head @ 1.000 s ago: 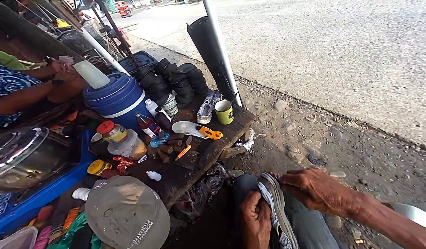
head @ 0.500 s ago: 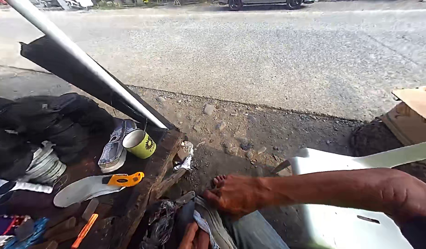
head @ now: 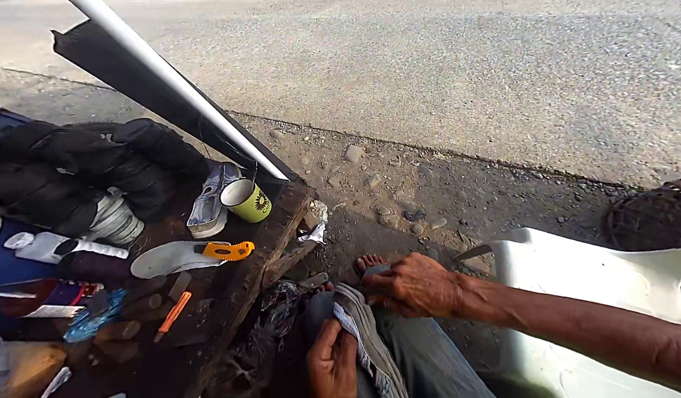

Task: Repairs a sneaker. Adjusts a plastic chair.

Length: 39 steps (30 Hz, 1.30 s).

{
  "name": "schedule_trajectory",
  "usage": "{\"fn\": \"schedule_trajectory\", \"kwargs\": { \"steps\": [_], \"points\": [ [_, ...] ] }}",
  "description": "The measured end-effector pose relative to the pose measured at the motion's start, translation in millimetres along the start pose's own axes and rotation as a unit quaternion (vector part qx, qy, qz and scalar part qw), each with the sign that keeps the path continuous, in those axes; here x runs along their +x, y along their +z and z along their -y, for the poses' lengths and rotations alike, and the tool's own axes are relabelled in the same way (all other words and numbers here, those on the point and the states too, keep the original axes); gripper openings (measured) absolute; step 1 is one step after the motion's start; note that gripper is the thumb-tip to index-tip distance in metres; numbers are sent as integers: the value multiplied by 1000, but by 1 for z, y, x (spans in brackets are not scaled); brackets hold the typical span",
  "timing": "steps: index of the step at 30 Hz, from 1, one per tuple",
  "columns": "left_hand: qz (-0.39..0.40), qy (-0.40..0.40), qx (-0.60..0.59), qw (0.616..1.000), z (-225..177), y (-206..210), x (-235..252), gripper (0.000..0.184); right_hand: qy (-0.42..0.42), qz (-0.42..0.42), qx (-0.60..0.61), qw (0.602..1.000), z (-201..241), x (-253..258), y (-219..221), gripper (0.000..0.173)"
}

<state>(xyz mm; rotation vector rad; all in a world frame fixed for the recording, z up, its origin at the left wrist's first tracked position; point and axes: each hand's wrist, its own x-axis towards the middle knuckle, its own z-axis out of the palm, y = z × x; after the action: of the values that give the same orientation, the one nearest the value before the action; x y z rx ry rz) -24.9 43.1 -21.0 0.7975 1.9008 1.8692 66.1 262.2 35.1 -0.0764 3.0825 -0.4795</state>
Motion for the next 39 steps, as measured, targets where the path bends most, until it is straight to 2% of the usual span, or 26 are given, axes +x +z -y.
{"fn": "schedule_trajectory", "kwargs": {
  "steps": [4, 8, 11, 13, 16, 18, 20, 23, 25, 27, 28, 31, 34, 35, 39],
  "points": [
    [-12, 8, 7, 1000, -3, -1, 0, 14, 67, -33, 9, 997, -13, -24, -7, 48],
    [16, 12, 48, 999, -6, -8, 3, 12, 137, -95, 7, 986, -40, -65, 0, 42],
    [10, 32, 96, 995, -8, -7, 8, 15, 141, -92, 118, 979, -29, -68, 7, 45],
    [-5, 44, 126, 991, -9, -5, 8, 16, 137, -52, 283, 948, -18, -66, 14, 47],
    [-20, 50, 160, 986, -11, -5, 7, 17, 102, -14, 497, 861, -10, -66, 19, 41],
    [2, 32, 148, 988, -13, -10, 8, 18, 96, -49, 553, 826, -4, -68, 21, 32],
    [26, 15, 130, 991, -14, -15, 8, 18, 102, -110, 564, 812, 3, -66, 21, 25],
    [51, -2, 103, 993, -14, -20, 7, 18, 89, -203, 511, 831, 12, -49, 22, 18],
    [64, -11, 89, 994, -14, -23, 8, 18, 80, -225, 413, 879, 14, -35, 25, 21],
    [74, -16, 82, 994, -14, -24, 8, 18, 90, -210, 272, 935, 18, -23, 32, 26],
    [79, -16, 83, 993, -14, -25, 9, 17, 91, -204, 234, 946, 20, -18, 35, 26],
    [96, -14, 78, 992, -16, -27, 9, 14, 88, -196, 283, 935, 21, -13, 37, 23],
    [100, -19, 69, 992, -16, -28, 10, 13, 84, -183, 409, 890, 19, -18, 30, 21],
    [101, -19, 67, 992, -15, -29, 10, 12, 89, -188, 417, 885, 19, -21, 28, 20],
    [99, -17, 66, 993, -13, -27, 10, 12, 125, -201, 264, 935, 21, -19, 33, 31]
  ]
}}
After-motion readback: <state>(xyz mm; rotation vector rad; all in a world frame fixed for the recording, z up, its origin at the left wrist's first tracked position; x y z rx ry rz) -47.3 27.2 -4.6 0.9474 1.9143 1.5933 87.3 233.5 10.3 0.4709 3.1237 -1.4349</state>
